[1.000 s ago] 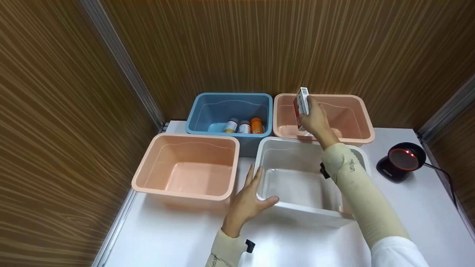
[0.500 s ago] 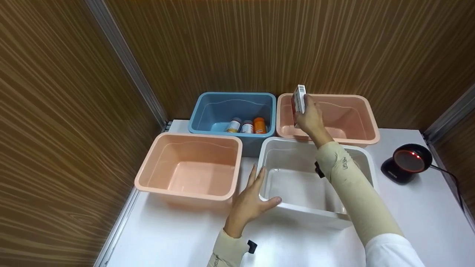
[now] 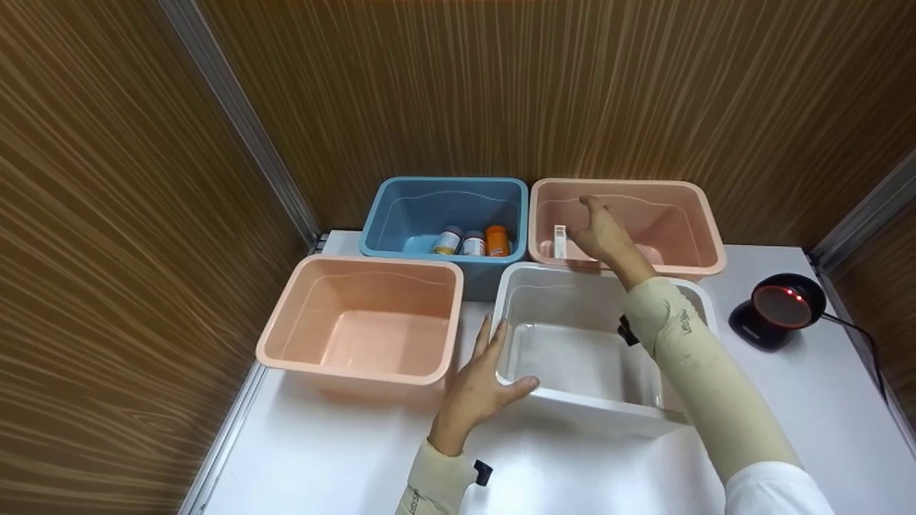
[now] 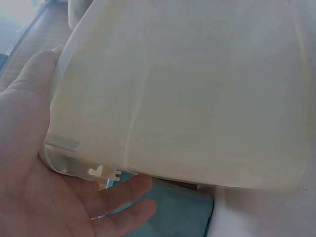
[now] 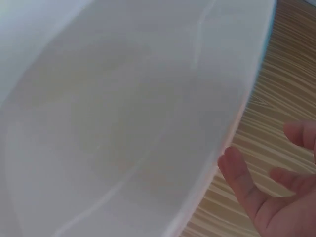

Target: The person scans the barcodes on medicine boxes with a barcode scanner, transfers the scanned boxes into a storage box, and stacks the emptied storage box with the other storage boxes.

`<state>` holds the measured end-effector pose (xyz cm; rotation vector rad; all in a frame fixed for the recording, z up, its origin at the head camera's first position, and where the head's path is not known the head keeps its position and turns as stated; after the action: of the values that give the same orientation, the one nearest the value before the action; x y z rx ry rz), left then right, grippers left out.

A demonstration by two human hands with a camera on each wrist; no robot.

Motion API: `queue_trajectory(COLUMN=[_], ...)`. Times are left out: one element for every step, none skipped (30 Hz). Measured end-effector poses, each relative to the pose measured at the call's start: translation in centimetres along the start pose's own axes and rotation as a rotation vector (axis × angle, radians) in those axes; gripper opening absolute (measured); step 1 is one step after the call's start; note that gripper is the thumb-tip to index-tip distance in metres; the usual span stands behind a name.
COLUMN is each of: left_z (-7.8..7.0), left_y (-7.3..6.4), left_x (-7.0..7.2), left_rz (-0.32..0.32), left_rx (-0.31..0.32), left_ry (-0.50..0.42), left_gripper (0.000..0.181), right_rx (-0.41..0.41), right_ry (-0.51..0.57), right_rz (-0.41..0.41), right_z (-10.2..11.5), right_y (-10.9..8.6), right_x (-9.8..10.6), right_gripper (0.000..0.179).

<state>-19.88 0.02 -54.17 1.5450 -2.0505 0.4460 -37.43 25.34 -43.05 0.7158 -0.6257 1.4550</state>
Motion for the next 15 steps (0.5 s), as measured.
queue_trajectory(left_z=[0.0, 0.0, 0.0, 0.1, 0.1, 0.1, 0.1, 0.1, 0.1, 0.1, 0.1, 0.0, 0.0, 0.0, -0.1], left_y=[0.0, 0.0, 0.0, 0.0, 0.0, 0.0, 0.0, 0.0, 0.0, 0.0, 0.0, 0.0, 0.0, 0.0, 0.0], left_x=[0.0, 0.0, 0.1, 0.1, 0.1, 0.1, 0.1, 0.1, 0.1, 0.1, 0.1, 0.1, 0.1, 0.0, 0.0], left_rz=[0.0, 0.0, 0.0, -0.001, -0.002, -0.004, -0.005, -0.006, -0.008, -0.01, -0.011, -0.012, -0.012, -0.012, -0.012], left_rx=[-0.001, 0.0, -0.002, -0.003, -0.004, -0.006, -0.007, -0.01, -0.014, -0.018, -0.02, -0.022, -0.024, -0.025, -0.024], left_ry=[0.001, 0.002, 0.006, 0.007, 0.008, 0.012, 0.017, 0.022, 0.029, 0.029, 0.033, 0.037, 0.04, 0.04, 0.04], left_gripper=[0.109, 0.109, 0.109, 0.109, 0.109, 0.109, 0.109, 0.109, 0.109, 0.108, 0.108, 0.107, 0.106, 0.105, 0.103], right_rx=[0.003, 0.011, 0.019, 0.026, 0.038, 0.052, 0.065, 0.081, 0.095, 0.114, 0.133, 0.146, 0.158, 0.176, 0.195], right_ry=[-0.005, -0.011, -0.017, -0.022, -0.029, -0.036, -0.045, -0.056, -0.069, -0.08, -0.089, -0.093, -0.096, -0.1, -0.102], right_rz=[0.021, 0.04, 0.059, 0.079, 0.093, 0.101, 0.102, 0.098, 0.092, 0.08, 0.068, 0.055, 0.043, 0.028, 0.015], right_z=[0.1, 0.3, 0.4, 0.5, 0.6, 0.7, 0.8, 0.9, 1.0, 1.0, 1.0, 0.9, 0.8, 0.5, 0.2], right_y=[-0.3, -0.6, -0.9, -1.3, -1.8, -2.3, -2.9, -3.5, -4.2, -4.9, -5.7, -6.6, -7.5, -8.5, -9.4], right_x=[0.4, 0.9, 1.4, 1.9, 2.5, 3.1, 3.7, 4.3, 5.0, 5.6, 6.3, 6.9, 7.5, 8.1, 8.6], right_gripper=[0.067, 0.067, 0.066, 0.066, 0.066, 0.066, 0.065, 0.065, 0.065, 0.064, 0.064, 0.063, 0.063, 0.062, 0.061])
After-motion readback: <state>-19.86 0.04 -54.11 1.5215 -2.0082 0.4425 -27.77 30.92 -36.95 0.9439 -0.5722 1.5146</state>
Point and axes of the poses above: each hand's wrist, its own y-axis towards the middle knuckle, its own x-axis out of the back of the hand, z = x × y, the point moved 2 cm from there along y, towards the middle knuckle, and after that the axes turned 3 degrees about -z, right-handed, at the moved point
